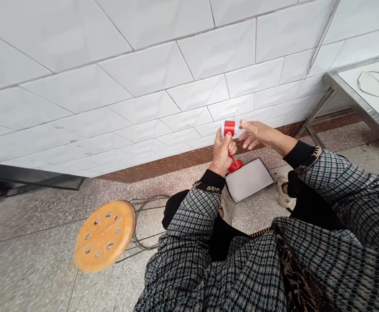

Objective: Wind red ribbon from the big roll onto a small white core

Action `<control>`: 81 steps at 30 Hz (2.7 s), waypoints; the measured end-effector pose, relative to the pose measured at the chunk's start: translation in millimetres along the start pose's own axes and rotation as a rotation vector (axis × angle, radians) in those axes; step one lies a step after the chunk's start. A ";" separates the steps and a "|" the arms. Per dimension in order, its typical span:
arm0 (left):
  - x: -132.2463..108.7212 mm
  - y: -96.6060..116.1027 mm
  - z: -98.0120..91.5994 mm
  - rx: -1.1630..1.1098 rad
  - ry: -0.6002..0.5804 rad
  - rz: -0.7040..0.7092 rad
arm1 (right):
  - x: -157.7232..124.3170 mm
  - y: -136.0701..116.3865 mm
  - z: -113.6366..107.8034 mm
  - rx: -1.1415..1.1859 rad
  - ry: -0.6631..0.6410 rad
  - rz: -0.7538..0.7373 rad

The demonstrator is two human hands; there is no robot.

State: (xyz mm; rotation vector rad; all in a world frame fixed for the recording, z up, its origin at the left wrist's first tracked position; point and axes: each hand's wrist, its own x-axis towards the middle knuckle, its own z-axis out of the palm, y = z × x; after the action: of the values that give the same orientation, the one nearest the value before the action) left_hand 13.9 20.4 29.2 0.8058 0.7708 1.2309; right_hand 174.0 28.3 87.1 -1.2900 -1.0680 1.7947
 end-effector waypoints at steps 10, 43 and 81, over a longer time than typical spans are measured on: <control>-6.1 -0.1 14.7 0.053 0.064 -0.041 | 15.8 14.2 -0.7 -0.352 0.279 -0.533; -4.3 -8.4 1.7 0.242 -0.052 0.021 | 7.6 -3.4 -3.9 0.237 0.050 -0.105; -8.2 7.4 3.8 0.100 -0.089 -0.034 | 5.1 -1.8 -5.0 0.348 -0.290 0.423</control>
State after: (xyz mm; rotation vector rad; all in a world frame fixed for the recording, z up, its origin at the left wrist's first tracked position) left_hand 12.1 13.0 38.1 0.9196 0.7749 1.1258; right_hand 177.4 34.6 85.8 -1.1173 -0.6062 2.4176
